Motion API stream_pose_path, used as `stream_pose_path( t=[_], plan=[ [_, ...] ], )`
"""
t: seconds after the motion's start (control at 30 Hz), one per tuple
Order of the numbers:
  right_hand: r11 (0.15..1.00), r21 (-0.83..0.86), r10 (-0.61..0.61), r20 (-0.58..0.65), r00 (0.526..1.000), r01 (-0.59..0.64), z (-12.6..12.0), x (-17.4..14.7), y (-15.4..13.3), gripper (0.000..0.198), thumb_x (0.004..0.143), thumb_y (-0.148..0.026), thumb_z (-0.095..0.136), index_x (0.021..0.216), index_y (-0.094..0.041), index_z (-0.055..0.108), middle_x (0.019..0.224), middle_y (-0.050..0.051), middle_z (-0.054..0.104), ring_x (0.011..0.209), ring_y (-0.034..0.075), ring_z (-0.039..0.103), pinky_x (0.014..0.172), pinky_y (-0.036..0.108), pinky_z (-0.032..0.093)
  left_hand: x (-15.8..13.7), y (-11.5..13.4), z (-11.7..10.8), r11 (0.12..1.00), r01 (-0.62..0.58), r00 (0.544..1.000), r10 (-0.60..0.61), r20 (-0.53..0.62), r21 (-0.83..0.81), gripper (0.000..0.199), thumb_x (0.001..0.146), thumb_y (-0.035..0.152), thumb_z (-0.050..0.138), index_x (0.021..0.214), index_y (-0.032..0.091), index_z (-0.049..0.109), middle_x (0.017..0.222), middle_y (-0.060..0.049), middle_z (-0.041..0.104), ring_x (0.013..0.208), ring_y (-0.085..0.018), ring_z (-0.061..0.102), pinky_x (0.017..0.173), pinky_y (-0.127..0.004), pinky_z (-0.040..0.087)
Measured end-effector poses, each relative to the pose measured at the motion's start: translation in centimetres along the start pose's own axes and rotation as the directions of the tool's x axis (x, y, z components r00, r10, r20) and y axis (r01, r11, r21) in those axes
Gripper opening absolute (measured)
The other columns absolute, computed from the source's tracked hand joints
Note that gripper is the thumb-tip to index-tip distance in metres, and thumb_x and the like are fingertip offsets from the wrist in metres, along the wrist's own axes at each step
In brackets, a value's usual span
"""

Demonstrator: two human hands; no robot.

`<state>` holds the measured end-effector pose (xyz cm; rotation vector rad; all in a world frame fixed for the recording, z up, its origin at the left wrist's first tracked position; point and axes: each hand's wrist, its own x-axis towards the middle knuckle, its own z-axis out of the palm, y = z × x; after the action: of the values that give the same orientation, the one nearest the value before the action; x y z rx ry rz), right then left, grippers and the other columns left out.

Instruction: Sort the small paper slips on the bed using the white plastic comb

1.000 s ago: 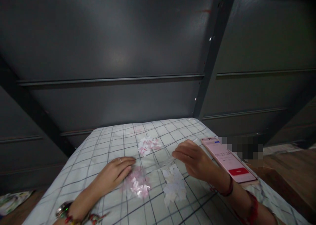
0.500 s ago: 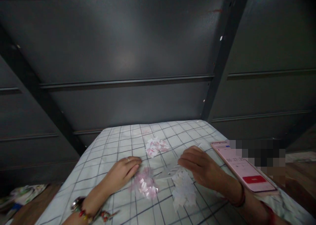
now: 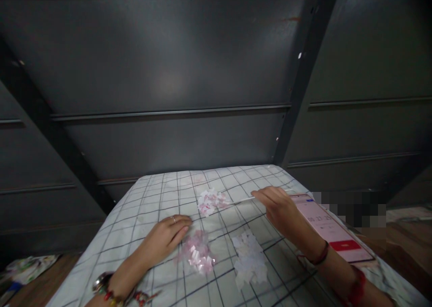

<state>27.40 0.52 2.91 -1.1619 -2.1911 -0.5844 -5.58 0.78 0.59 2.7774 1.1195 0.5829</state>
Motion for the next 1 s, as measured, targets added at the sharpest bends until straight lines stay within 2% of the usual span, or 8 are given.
stream_pose_path(
  t=[0.1,0.2,0.3,0.53,1.0],
  plan=[
    [0.999,0.033,0.006,0.028,1.000,-0.007,-0.3,0.1,-0.2,0.044,0.063,0.009,0.033,0.089,-0.014,0.060,0.077,0.005,0.062,0.072,0.018,0.049,0.066,0.029,0.035,0.0,0.1,-0.1,1.000,0.001,1.000,-0.001,0.000,0.003,0.029,0.095,0.024,0.035,0.104,0.018,0.061,0.104,-0.004,0.067,0.096,-0.017,0.061,0.087,-0.031,0.050],
    [0.998,0.058,-0.011,-0.020,1.000,0.012,-0.5,0.0,-0.1,0.042,0.063,0.008,0.033,0.086,-0.015,0.060,0.075,0.005,0.061,0.070,0.018,0.048,0.065,0.029,0.035,0.0,0.1,-0.1,1.000,-0.007,1.000,0.007,-0.005,0.001,0.029,0.095,0.025,0.035,0.104,0.018,0.061,0.103,-0.004,0.067,0.095,-0.017,0.062,0.086,-0.031,0.050],
    [0.998,0.051,-0.024,-0.056,0.998,0.026,-0.3,0.0,-0.1,0.043,0.064,0.008,0.034,0.091,-0.014,0.060,0.076,0.005,0.061,0.072,0.018,0.048,0.066,0.029,0.035,0.0,0.2,-0.2,1.000,-0.014,1.000,0.014,-0.002,0.008,0.030,0.095,0.026,0.034,0.104,0.018,0.061,0.104,-0.005,0.067,0.095,-0.017,0.062,0.086,-0.031,0.050],
    [0.999,-0.002,-0.049,0.004,0.999,0.049,-0.3,0.4,-0.8,0.044,0.062,0.009,0.034,0.087,-0.015,0.060,0.071,0.003,0.059,0.067,0.017,0.046,0.064,0.028,0.033,0.2,0.1,-0.1,0.999,-0.033,0.999,0.033,-0.003,0.013,0.029,0.095,0.025,0.034,0.104,0.018,0.061,0.102,-0.005,0.067,0.094,-0.016,0.062,0.085,-0.030,0.051],
    [0.997,0.048,-0.050,-0.041,0.998,0.052,-0.6,0.4,-1.3,0.042,0.059,0.009,0.034,0.084,-0.015,0.059,0.068,0.003,0.056,0.066,0.016,0.043,0.061,0.028,0.032,0.3,0.3,-0.3,1.000,-0.025,1.000,0.025,0.004,0.002,0.028,0.094,0.025,0.035,0.104,0.019,0.061,0.103,-0.004,0.067,0.094,-0.016,0.062,0.085,-0.030,0.051]
  ],
)
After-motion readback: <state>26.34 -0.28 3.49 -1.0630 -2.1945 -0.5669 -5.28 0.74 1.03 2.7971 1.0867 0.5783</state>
